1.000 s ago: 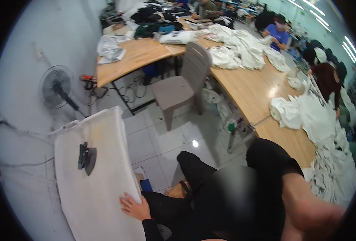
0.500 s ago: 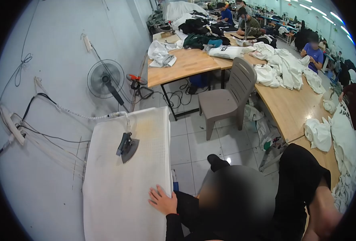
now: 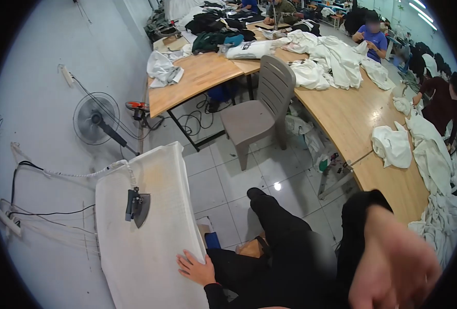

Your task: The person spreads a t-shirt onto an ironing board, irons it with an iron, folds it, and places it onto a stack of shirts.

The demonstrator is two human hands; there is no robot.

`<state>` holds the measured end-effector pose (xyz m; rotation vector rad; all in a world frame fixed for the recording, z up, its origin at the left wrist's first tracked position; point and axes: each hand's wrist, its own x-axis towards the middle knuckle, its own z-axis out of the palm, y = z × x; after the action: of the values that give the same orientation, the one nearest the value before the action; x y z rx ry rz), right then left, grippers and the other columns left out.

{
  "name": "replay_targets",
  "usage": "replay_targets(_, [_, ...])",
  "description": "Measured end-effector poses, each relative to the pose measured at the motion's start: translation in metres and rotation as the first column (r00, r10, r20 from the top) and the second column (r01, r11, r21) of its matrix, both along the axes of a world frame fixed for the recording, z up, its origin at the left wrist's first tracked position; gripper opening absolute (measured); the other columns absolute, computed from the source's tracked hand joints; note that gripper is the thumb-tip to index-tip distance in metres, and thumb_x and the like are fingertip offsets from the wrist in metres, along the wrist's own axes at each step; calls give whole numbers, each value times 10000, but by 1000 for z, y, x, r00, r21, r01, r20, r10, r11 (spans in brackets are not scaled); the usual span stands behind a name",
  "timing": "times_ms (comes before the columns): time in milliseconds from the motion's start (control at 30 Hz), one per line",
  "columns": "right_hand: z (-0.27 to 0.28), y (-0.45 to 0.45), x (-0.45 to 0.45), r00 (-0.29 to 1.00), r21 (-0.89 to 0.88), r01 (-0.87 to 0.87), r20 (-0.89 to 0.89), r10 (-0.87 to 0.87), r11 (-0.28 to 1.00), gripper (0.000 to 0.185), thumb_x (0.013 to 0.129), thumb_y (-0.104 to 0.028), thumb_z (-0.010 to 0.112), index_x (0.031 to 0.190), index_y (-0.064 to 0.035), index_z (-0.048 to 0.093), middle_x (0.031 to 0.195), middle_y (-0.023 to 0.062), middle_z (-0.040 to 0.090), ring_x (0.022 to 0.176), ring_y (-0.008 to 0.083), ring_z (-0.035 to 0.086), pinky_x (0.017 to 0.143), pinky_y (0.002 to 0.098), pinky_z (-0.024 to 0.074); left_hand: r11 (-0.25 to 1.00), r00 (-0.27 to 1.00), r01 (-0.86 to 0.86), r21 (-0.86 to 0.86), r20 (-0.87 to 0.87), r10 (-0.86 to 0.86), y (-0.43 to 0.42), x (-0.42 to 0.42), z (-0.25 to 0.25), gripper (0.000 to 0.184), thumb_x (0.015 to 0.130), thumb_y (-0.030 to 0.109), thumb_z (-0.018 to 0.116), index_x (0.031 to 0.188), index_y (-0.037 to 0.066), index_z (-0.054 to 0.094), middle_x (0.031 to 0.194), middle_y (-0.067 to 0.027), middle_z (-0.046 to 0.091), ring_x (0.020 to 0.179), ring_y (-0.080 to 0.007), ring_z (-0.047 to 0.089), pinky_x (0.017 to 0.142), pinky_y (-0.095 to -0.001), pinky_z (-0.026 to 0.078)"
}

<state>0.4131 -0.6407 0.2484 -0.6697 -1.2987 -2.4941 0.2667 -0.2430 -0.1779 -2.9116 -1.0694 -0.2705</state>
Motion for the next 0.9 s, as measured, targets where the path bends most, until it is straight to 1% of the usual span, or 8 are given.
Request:
replay_targets(100, [-76,-69,76,740,104,523,-549,-389,846,275,1072,-249,634,1269,-58,632,1245,136,679,1170,269,636,1046,431,473,1000,999,-12,-9,-31,12,-4,5,5,982,872,439,829,1693,130,389,1754,-229,335,1624,-400,316,1302,-640,249])
replay_targets(167, [-150,-126,132,177,-201,796,-824,-538,571,396,1057,-196,686,1425,-67,616,1383,140,676,1351,305,627,1216,465,432,999,998,-34,10,-47,35,-3,4,2,983,884,456,814,1706,146,373,1763,-201,328,1630,-380,311,1292,-645,264])
replay_targets(267, [-341,-262,150,-652,-663,626,-734,-190,411,1027,900,-158,838,1719,19,245,1750,343,261,1599,528,290,1319,556,264,998,993,-2,62,-115,9,10,-1,-13,983,928,513,775,1735,177,325,1770,-183,318,1634,-369,309,1287,-637,283])
replay_targets(333, [-443,-317,126,-730,-666,672,-671,134,323,1066,862,-168,865,1709,34,249,1729,389,244,1589,581,263,1299,578,295,996,990,-2,84,-137,14,10,2,-21,992,938,550,760,1743,186,309,1768,-185,319,1630,-373,318,1287,-631,291])
replay_targets(467, [-413,-324,105,-685,-574,722,-670,285,387,874,892,-243,832,1626,-19,415,1718,397,218,1513,618,366,1196,670,420,975,952,-4,224,-298,72,2,10,-14,947,1037,750,493,1759,178,272,1777,-165,317,1636,-355,325,1282,-576,312])
replay_targets(733, [-382,-433,155,-837,-805,470,-278,471,361,449,982,-271,753,1368,-45,718,1744,272,307,1586,555,292,1201,631,434,920,963,125,371,-268,-23,1,8,-25,1083,980,891,419,1732,114,348,1731,-194,389,1482,-409,506,1173,-537,438])
replay_targets(767, [-446,-495,155,-886,-859,440,-367,283,263,316,1016,-288,695,1174,-31,788,1519,285,602,1459,489,521,1092,615,523,918,966,139,370,-254,-43,-6,14,-16,1025,1009,853,423,1716,112,381,1714,-194,416,1463,-407,527,1162,-532,452])
replay_targets(900, [-440,-426,140,-738,-666,675,-594,320,318,284,1000,-220,655,937,39,753,924,309,748,950,527,730,861,587,578,962,899,32,270,-429,90,5,15,-15,918,1061,759,441,1752,176,288,1788,-181,293,1634,-382,325,1288,-553,321])
